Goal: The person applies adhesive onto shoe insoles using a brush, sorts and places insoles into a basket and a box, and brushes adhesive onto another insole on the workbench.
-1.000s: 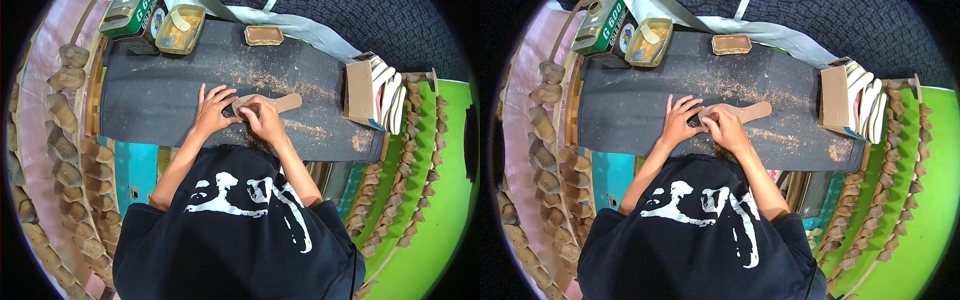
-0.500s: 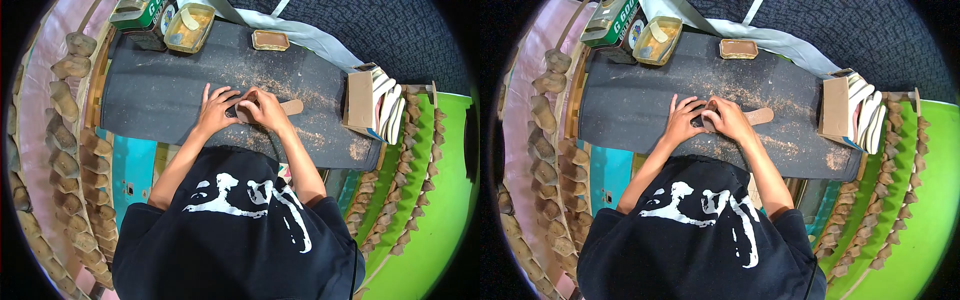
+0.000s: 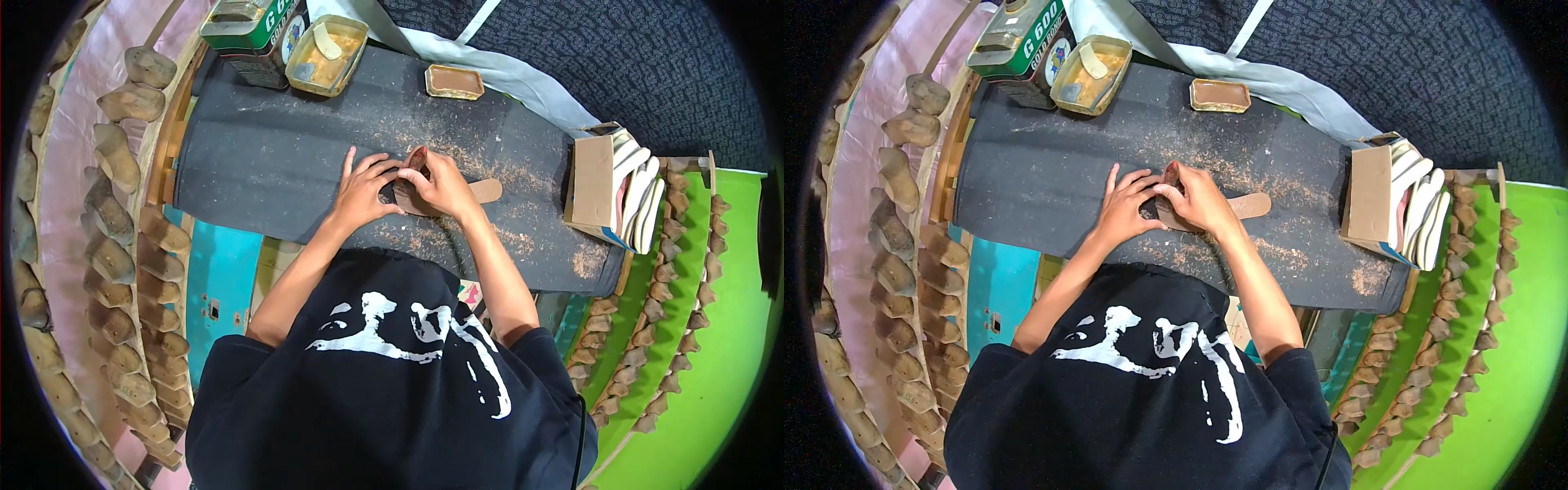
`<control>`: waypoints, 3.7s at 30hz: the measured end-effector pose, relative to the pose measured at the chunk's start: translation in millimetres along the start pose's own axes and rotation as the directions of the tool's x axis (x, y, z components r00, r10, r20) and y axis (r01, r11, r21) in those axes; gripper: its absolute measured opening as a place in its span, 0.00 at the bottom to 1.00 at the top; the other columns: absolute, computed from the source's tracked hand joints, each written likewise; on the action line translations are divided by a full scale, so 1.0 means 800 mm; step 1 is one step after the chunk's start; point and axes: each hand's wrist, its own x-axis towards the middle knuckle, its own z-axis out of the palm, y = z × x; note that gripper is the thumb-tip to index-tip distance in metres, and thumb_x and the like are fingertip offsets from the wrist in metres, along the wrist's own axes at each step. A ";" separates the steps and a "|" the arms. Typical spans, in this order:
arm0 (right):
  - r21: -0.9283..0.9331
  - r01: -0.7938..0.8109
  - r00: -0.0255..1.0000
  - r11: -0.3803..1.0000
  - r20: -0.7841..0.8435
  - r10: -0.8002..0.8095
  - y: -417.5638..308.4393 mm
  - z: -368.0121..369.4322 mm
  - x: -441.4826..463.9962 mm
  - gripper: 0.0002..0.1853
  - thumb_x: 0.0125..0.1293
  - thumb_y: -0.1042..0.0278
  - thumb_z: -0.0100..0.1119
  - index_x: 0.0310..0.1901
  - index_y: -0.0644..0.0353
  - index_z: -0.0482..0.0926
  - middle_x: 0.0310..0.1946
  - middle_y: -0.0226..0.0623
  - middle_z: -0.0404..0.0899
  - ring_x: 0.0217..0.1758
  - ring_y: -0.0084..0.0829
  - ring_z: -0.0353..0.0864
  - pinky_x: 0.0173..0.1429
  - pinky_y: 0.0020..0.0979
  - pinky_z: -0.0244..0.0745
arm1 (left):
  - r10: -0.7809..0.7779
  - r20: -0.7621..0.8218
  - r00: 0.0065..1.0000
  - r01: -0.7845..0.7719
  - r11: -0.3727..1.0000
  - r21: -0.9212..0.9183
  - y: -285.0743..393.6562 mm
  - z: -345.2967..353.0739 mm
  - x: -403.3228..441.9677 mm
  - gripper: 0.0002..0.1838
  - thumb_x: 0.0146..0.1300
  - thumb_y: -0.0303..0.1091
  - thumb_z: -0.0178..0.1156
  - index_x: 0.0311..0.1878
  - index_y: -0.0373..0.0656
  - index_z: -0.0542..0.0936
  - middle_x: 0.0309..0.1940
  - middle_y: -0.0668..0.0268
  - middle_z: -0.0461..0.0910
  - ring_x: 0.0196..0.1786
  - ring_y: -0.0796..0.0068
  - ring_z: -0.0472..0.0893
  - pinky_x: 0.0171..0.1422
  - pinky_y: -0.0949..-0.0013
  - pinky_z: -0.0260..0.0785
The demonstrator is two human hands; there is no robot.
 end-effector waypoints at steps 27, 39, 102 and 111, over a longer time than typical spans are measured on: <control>0.070 -0.081 0.990 0.994 -0.109 0.088 0.013 0.002 -0.027 0.10 0.74 0.66 0.73 0.43 0.66 0.87 0.31 0.37 0.89 0.33 0.26 0.86 0.39 0.31 0.78 | -0.016 0.018 1.000 0.016 1.000 0.000 0.005 -0.006 0.001 0.37 0.40 0.53 0.87 0.57 0.53 0.92 0.70 0.76 0.83 0.81 0.66 0.71 0.93 0.35 0.35; 0.111 -0.053 0.955 0.992 -0.286 0.083 0.000 0.016 -0.036 0.10 0.73 0.67 0.73 0.45 0.65 0.86 0.35 0.39 0.90 0.35 0.24 0.88 0.40 0.29 0.81 | -0.012 -0.010 1.000 0.012 1.000 -0.012 0.002 -0.002 0.002 0.36 0.39 0.53 0.87 0.56 0.55 0.93 0.69 0.77 0.84 0.80 0.67 0.72 0.92 0.34 0.34; 0.010 -0.306 0.605 0.952 -0.770 0.202 0.070 -0.071 -0.112 0.11 0.74 0.69 0.73 0.48 0.66 0.81 0.37 0.44 0.89 0.39 0.32 0.92 0.45 0.34 0.86 | 0.015 -0.031 0.999 -0.010 0.990 0.141 0.007 0.004 0.002 0.39 0.54 0.57 0.81 0.69 0.54 0.86 0.67 0.73 0.88 0.78 0.64 0.75 0.91 0.36 0.42; -0.058 -0.508 0.424 0.859 -0.885 0.191 0.104 -0.125 -0.152 0.11 0.76 0.68 0.71 0.45 0.67 0.80 0.37 0.47 0.89 0.39 0.37 0.90 0.44 0.40 0.83 | 0.013 -0.054 0.998 -0.007 0.993 0.116 0.008 0.000 0.003 0.35 0.55 0.57 0.80 0.66 0.54 0.89 0.64 0.73 0.90 0.78 0.66 0.76 0.91 0.39 0.41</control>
